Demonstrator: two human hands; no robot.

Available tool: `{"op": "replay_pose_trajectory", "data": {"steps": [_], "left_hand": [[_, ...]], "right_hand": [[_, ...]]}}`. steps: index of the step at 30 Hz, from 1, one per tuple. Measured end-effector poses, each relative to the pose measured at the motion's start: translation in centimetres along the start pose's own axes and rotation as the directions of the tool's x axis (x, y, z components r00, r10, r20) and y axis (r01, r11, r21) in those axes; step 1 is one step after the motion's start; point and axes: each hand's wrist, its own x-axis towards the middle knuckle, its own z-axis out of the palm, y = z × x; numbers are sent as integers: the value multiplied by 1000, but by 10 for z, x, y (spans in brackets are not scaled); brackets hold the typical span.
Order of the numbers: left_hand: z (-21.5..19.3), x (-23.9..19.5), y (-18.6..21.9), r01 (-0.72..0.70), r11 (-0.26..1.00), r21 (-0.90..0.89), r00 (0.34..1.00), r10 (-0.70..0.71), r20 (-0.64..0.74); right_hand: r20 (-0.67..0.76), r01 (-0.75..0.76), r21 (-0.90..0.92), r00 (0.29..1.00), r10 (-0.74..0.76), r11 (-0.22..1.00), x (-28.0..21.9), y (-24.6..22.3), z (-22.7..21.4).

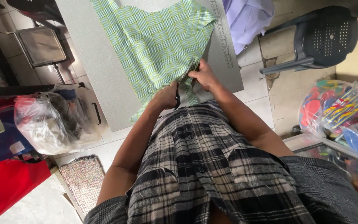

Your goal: Cutting patterned fabric with scissors on a work table in a sewing environment.

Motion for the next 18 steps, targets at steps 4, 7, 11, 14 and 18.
{"op": "replay_pose_trajectory", "data": {"steps": [4, 7, 11, 14, 18], "left_hand": [[1, 5, -2, 0, 999, 42, 1000, 0, 4], [2, 4, -5, -5, 1000, 15, 1000, 5, 13], [-2, -5, -5, 6, 1000, -25, 1000, -6, -10], [-8, -8, -3, 22, 999, -40, 1000, -23, -20], [-14, 0, 4, 16, 998, -59, 999, -19, -42]], "right_hand": [[-3, -42, -10, 999, 42, 999, -5, -16, 4], [-10, -81, 6, 997, 81, 997, -7, -38, 8], [-43, -201, 91, 978, 206, 975, 16, -58, 1], [-17, -230, 156, 972, 235, 961, 38, -48, -10], [3, -219, 186, 975, 223, 958, 44, -61, -5]]}}
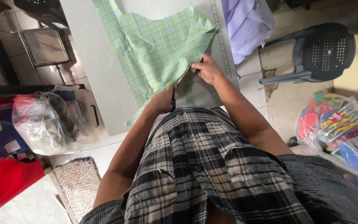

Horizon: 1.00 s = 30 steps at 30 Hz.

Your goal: Cutting patterned fabric with scissors on a work table in a sewing environment.

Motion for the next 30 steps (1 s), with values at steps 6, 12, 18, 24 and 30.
{"op": "replay_pose_trajectory", "data": {"steps": [6, 12, 18, 24, 30], "left_hand": [[-16, 9, 22, -6, 1000, -10, 999, 6, -51], [-27, 6, 29, -3, 997, -82, 997, -4, -82], [-43, -7, 50, -13, 995, -96, 999, 9, -44], [-38, 28, 32, -2, 992, -123, 1000, -1, -26], [-44, 20, 38, -6, 993, -119, 1000, 3, -26]], "right_hand": [[31, 80, -14, 996, -80, 997, 2, -19, 15], [75, 151, -64, 986, -146, 987, 1, -36, 30], [93, 199, -69, 977, -193, 977, 0, -51, 45], [136, 280, -71, 954, -268, 958, 12, -34, 39], [174, 303, -98, 943, -283, 948, -7, -53, 53]]}}
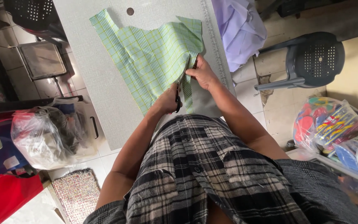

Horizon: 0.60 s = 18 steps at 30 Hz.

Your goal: Cutting patterned fabric with scissors on a work table in a sewing environment.

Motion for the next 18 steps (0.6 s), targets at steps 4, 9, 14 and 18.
{"op": "replay_pose_trajectory", "data": {"steps": [4, 9, 14, 18], "left_hand": [[1, 0, -8, -19, 1000, -22, 1000, 19, -12], [13, 15, -31, -60, 998, 12, 998, 60, -30], [11, 13, -28, -63, 998, 16, 997, 64, -49], [4, 12, -15, -60, 998, 13, 994, 61, -87]], "right_hand": [[11, -27, -29, 1000, 28, 999, 0, -10, 8], [30, -105, 49, 994, 103, 993, 28, 3, -23], [-42, -67, 17, 997, 68, 998, 26, -56, 10], [-32, -53, 29, 998, 53, 998, 26, -59, 13]]}}
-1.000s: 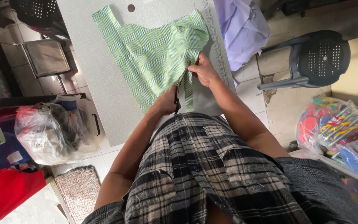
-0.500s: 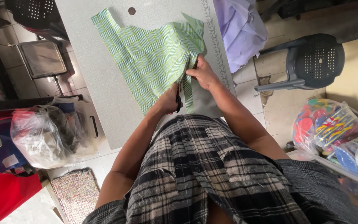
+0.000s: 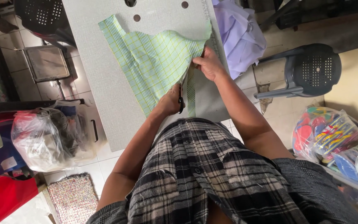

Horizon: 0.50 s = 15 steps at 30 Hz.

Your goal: Cutting patterned fabric with scissors on a work table in a sewing environment.

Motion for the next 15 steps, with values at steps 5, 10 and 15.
{"op": "replay_pose_trajectory", "data": {"steps": [5, 10, 15], "left_hand": [[-9, 7, 11, 9, 1000, 20, 1000, -8, -19], [-8, 8, 0, -25, 1000, 9, 999, 26, -29], [-4, 8, 0, -45, 998, -52, 999, 44, -27]], "right_hand": [[3, 64, 18, 998, -64, 998, 9, 9, -2], [60, 83, 20, 995, -84, 996, 9, 8, -5], [103, 107, 27, 989, -110, 994, 7, 2, 7]]}}
